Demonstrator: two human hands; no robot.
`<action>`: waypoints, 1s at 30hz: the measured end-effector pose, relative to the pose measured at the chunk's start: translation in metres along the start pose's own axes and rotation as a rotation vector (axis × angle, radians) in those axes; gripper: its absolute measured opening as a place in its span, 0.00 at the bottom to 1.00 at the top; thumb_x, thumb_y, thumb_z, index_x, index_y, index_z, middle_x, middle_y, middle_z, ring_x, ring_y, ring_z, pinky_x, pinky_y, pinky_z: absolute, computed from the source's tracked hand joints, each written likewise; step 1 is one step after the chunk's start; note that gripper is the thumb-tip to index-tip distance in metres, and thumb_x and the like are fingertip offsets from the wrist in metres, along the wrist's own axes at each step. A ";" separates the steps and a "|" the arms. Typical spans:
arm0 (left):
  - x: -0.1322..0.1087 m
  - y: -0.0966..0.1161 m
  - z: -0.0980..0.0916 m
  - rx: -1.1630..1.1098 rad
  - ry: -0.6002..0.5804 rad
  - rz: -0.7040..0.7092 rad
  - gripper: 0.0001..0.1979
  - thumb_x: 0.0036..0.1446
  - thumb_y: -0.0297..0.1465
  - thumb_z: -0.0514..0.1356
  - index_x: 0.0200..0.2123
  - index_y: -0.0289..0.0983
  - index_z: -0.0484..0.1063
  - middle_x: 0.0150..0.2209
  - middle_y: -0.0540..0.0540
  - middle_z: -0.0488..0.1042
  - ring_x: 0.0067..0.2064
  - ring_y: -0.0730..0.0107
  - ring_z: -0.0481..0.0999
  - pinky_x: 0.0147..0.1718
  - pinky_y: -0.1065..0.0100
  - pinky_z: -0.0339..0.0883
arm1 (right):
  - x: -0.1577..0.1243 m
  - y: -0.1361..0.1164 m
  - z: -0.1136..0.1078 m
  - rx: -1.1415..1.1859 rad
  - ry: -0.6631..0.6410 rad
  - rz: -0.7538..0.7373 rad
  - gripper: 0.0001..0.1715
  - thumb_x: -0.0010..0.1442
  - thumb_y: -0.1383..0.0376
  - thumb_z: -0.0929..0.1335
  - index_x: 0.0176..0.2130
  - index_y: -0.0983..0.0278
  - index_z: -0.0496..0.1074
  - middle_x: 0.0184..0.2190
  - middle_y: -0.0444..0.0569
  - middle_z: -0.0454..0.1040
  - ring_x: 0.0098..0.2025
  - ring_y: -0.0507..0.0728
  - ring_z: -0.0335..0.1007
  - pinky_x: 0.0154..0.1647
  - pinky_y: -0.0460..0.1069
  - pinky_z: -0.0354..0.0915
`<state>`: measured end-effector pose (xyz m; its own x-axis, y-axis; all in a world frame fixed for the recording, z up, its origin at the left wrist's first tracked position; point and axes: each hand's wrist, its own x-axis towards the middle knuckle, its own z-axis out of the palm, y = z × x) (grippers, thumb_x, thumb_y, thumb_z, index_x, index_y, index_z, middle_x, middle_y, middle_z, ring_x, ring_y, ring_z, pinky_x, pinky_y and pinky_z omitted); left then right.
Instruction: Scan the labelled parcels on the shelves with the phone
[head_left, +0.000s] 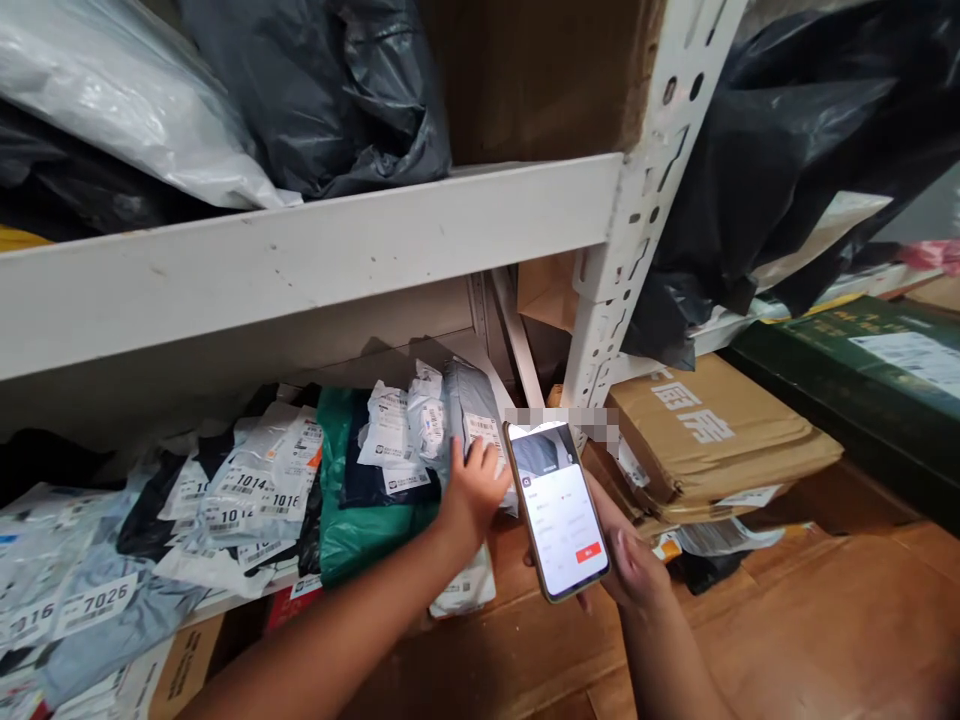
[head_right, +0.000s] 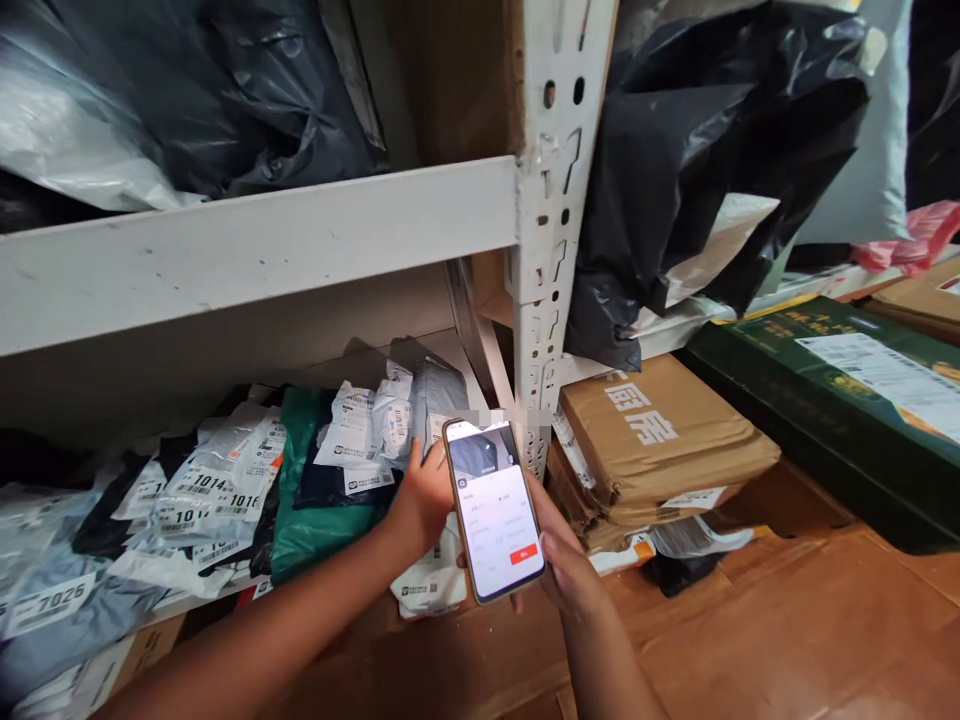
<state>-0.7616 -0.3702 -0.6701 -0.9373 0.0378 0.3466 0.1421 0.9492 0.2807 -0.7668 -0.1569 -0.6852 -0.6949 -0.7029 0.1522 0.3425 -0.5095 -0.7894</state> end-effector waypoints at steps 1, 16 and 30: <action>-0.006 -0.010 -0.005 0.105 -0.038 0.084 0.15 0.55 0.18 0.61 0.44 0.38 0.76 0.53 0.36 0.74 0.62 0.45 0.67 0.65 0.38 0.54 | 0.003 0.001 0.002 0.023 0.018 -0.005 0.58 0.56 0.39 0.70 0.74 0.54 0.45 0.51 0.64 0.78 0.36 0.70 0.81 0.15 0.51 0.69; -0.077 -0.026 0.013 0.159 0.464 0.106 0.15 0.59 0.28 0.60 0.50 0.43 0.65 0.53 0.39 0.66 0.57 0.49 0.68 0.58 0.44 0.65 | 0.010 0.023 0.061 0.133 0.224 -0.006 0.35 0.64 0.41 0.64 0.63 0.53 0.67 0.61 0.50 0.73 0.64 0.67 0.67 0.52 0.60 0.73; -0.114 -0.025 0.000 0.071 0.660 0.125 0.09 0.59 0.22 0.62 0.43 0.35 0.73 0.40 0.43 0.66 0.41 0.62 0.69 0.53 0.52 0.65 | 0.013 0.027 0.063 0.023 0.058 0.073 0.53 0.48 0.65 0.80 0.63 0.53 0.52 0.40 0.44 0.77 0.29 0.51 0.76 0.19 0.41 0.73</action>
<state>-0.6585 -0.3984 -0.7165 -0.5213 -0.0285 0.8529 0.1944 0.9692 0.1512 -0.7267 -0.2109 -0.6673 -0.7030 -0.7087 0.0597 0.4073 -0.4700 -0.7831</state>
